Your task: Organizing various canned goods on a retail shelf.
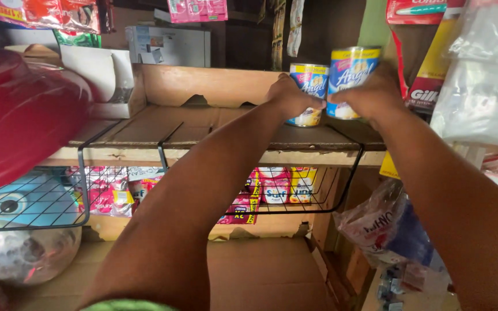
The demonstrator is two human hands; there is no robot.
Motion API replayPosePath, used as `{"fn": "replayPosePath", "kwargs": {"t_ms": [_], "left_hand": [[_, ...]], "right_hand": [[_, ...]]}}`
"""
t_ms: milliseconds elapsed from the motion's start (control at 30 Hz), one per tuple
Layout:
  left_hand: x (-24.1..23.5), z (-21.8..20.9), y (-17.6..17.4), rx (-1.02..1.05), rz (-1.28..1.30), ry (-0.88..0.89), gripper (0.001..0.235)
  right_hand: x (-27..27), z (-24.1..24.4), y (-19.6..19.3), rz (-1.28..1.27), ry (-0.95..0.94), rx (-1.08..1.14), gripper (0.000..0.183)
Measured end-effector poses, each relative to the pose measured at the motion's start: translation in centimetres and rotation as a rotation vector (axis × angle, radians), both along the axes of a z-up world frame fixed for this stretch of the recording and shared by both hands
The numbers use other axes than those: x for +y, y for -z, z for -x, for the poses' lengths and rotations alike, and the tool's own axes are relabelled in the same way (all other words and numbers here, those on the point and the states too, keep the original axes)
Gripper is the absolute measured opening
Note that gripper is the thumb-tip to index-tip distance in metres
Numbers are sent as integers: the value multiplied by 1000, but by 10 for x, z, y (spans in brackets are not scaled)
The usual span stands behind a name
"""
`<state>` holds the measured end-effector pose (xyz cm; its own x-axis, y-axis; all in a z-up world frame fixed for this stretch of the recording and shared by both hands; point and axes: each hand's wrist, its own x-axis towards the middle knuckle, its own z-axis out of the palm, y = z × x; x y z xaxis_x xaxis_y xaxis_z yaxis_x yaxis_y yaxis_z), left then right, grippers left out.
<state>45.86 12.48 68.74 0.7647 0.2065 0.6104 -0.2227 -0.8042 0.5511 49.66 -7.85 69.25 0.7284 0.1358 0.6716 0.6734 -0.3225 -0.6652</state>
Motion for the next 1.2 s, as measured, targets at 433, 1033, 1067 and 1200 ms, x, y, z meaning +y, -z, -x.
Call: {"fn": "replayPosePath", "kwargs": {"t_ms": [433, 1033, 1067, 1200], "left_hand": [[-12, 13, -29, 294, -15, 25, 142], [-17, -45, -43, 388, -153, -15, 101], [-10, -58, -40, 366, -148, 50, 95], [11, -75, -25, 188, -40, 262, 89]], "right_hand": [[-1, -13, 13, 234, 359, -72, 118], [6, -5, 4, 513, 417, -186, 118], [6, -3, 6, 525, 439, -213, 115], [6, 2, 4, 527, 487, -246, 99]]}}
